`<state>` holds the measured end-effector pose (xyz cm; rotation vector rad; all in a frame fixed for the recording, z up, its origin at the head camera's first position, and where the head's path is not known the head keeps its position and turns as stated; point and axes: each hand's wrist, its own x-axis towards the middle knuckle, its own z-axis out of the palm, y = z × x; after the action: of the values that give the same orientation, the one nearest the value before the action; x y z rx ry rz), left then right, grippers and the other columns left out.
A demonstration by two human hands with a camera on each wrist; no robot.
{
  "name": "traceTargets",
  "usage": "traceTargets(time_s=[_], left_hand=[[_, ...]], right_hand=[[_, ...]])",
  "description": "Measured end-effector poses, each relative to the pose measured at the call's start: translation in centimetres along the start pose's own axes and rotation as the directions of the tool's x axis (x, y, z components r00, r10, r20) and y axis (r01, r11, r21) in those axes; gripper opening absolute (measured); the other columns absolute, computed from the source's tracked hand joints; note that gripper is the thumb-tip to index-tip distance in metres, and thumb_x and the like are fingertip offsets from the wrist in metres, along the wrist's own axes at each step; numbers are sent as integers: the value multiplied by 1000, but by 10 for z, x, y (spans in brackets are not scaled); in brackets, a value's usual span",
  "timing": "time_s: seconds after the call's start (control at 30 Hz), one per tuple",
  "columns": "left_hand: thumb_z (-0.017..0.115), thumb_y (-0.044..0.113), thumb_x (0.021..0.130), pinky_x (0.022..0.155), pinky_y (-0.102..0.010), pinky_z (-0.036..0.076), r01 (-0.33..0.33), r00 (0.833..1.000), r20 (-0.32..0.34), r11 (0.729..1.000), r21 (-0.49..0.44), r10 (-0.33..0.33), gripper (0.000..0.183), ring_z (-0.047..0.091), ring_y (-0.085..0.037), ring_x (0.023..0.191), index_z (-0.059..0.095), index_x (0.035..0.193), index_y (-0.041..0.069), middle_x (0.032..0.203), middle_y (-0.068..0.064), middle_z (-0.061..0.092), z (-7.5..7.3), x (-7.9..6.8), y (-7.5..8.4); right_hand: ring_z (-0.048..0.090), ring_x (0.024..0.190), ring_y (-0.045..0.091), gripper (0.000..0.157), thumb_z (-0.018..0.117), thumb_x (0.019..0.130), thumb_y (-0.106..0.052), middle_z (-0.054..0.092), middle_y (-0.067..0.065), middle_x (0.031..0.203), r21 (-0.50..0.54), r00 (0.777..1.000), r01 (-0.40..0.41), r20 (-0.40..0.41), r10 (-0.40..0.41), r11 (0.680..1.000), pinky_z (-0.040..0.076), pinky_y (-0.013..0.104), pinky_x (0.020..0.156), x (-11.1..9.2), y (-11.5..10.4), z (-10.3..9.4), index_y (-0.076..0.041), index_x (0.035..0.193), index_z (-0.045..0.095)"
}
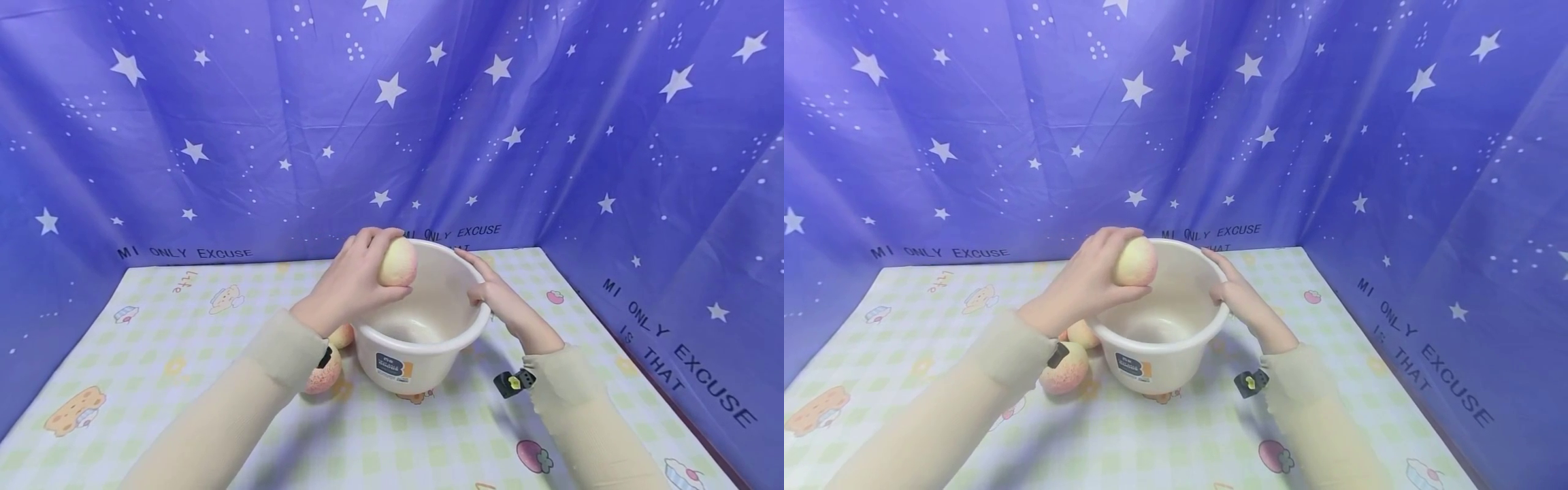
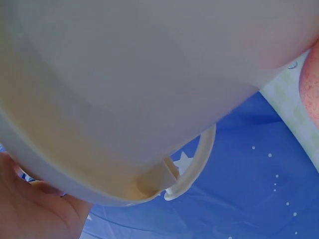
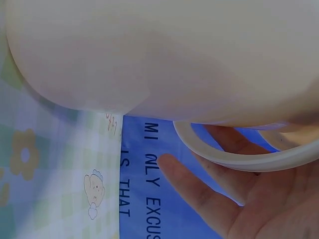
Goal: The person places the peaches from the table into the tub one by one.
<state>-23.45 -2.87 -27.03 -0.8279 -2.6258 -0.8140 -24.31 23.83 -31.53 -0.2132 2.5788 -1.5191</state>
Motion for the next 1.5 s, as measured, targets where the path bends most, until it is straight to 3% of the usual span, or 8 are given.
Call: traceTargets(time_s=[0.2,0.7,1.07,1.5], left_hand=[[80,37,80,94,-47,49,-10,999,45,1000,6,10,76,48,-31,119,44,144,19,139,-14,49,3,5,-2],[80,37,81,89,-42,51,-109,992,78,991,81,103,75,52,-30,110,44,144,19,134,-14,52,10,16,9],[78,40,82,93,-41,50,-126,985,137,980,153,105,75,53,-31,109,43,146,18,133,-15,53,19,22,10],[77,42,80,105,-43,45,-120,975,211,971,205,76,78,54,-32,122,44,147,18,139,-16,52,24,23,10]], right_hand=[[33,137,41,100,45,68,1,6,14,166,-2,1000,-4,3,4,1000,42,37,89,0,0,0,-26,160,15],[37,132,39,99,45,68,-1,10,15,165,12,1000,3,1,-3,1000,45,31,83,0,1,1,-26,160,16],[37,131,38,99,45,67,-1,10,15,165,17,1000,5,-3,-5,1000,45,31,83,1,2,1,-26,159,17],[37,131,37,99,45,67,-1,12,14,165,23,1000,7,-8,-7,1000,42,32,85,1,3,0,-26,159,18]])
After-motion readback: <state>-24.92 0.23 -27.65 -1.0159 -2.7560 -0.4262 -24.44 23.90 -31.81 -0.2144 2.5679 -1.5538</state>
